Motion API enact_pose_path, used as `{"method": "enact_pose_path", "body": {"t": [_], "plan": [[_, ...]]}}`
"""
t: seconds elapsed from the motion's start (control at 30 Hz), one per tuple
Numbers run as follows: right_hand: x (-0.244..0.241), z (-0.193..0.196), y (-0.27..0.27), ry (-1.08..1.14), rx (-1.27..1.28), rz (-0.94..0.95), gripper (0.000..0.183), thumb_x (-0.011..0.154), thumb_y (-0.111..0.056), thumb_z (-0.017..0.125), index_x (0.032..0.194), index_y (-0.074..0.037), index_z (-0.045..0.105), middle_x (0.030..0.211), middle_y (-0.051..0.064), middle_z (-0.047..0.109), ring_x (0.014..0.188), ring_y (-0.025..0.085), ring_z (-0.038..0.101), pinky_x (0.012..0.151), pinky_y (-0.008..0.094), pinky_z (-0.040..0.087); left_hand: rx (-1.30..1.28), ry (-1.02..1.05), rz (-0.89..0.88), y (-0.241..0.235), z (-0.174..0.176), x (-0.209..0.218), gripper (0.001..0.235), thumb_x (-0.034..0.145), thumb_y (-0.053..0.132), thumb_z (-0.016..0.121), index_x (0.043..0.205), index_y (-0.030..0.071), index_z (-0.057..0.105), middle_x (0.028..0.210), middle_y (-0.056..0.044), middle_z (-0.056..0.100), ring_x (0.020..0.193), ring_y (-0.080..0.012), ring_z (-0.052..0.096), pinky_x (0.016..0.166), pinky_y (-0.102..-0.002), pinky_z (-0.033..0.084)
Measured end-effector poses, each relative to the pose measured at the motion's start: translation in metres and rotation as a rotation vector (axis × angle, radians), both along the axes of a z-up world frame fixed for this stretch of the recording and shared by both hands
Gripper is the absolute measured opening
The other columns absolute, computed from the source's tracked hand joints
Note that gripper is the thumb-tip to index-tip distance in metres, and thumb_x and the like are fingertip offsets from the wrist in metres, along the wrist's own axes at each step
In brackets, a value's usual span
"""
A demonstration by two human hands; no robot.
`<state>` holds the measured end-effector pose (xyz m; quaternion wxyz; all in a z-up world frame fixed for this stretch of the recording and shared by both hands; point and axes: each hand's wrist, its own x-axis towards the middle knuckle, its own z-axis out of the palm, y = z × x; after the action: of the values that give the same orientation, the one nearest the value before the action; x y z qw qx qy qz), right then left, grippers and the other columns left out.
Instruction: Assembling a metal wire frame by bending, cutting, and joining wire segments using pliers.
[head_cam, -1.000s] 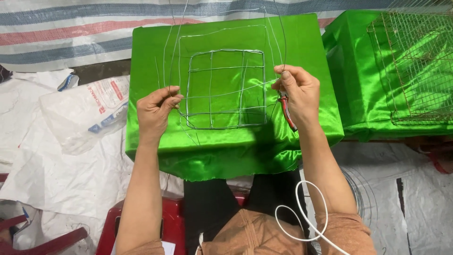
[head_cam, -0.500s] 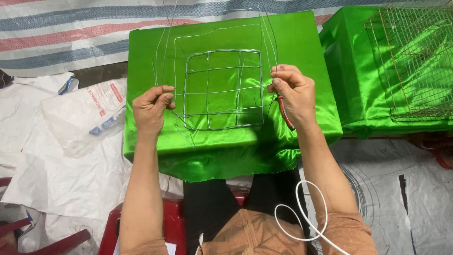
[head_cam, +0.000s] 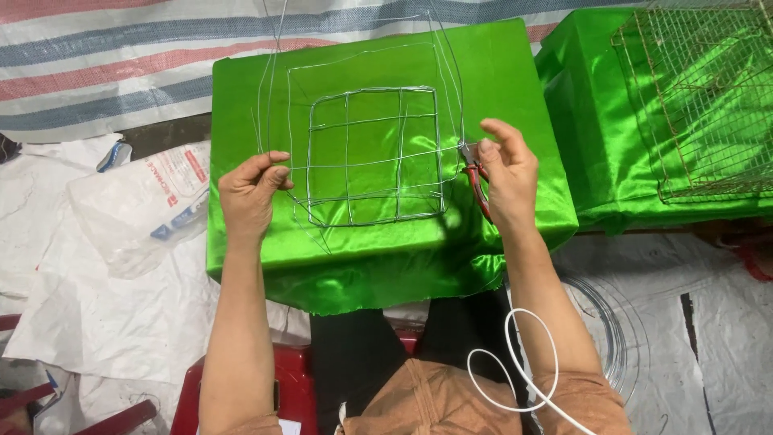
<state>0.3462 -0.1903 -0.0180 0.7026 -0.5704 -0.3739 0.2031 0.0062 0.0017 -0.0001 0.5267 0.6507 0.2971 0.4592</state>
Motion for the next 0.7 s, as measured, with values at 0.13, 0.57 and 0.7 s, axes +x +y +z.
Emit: {"method": "enact_pose_path", "body": {"t": [0.13,0.57,0.7], "plan": [[-0.017,-0.024,-0.011,0.077,-0.108,0.018,0.024,0.106,-0.018,0.064,0.126,-0.005,0.067,0.132,0.018,0.057,0.108,0.027,0.064,0.096,0.043,0.058,0.019,-0.012,-0.010,0.002,-0.005,0.001,0.025,0.095,0.009,0.077,0.117,0.000,0.073,0.084,-0.013,0.072,0.072,-0.0132,0.070,0.074,-0.028,0.064],[-0.033,-0.060,-0.009,0.186,-0.070,0.077,0.016,0.100,-0.006,0.069,0.113,0.003,0.073,0.106,0.019,0.072,0.090,0.027,0.075,0.085,0.043,0.065,-0.050,-0.071,-0.008,-0.003,-0.012,-0.003,0.076,0.096,0.008,0.077,0.160,0.004,0.037,0.076,-0.010,0.066,0.069,-0.0117,0.064,0.079,-0.026,0.064],[-0.034,-0.055,-0.009,0.192,-0.089,0.078,0.013,0.099,-0.006,0.069,0.108,0.002,0.074,0.099,0.020,0.075,0.086,0.027,0.076,0.081,0.043,0.065,-0.065,-0.079,-0.006,-0.004,-0.012,0.001,0.076,0.096,0.007,0.077,0.160,0.004,0.037,0.076,-0.011,0.066,0.069,-0.0121,0.064,0.079,-0.027,0.064]]}}
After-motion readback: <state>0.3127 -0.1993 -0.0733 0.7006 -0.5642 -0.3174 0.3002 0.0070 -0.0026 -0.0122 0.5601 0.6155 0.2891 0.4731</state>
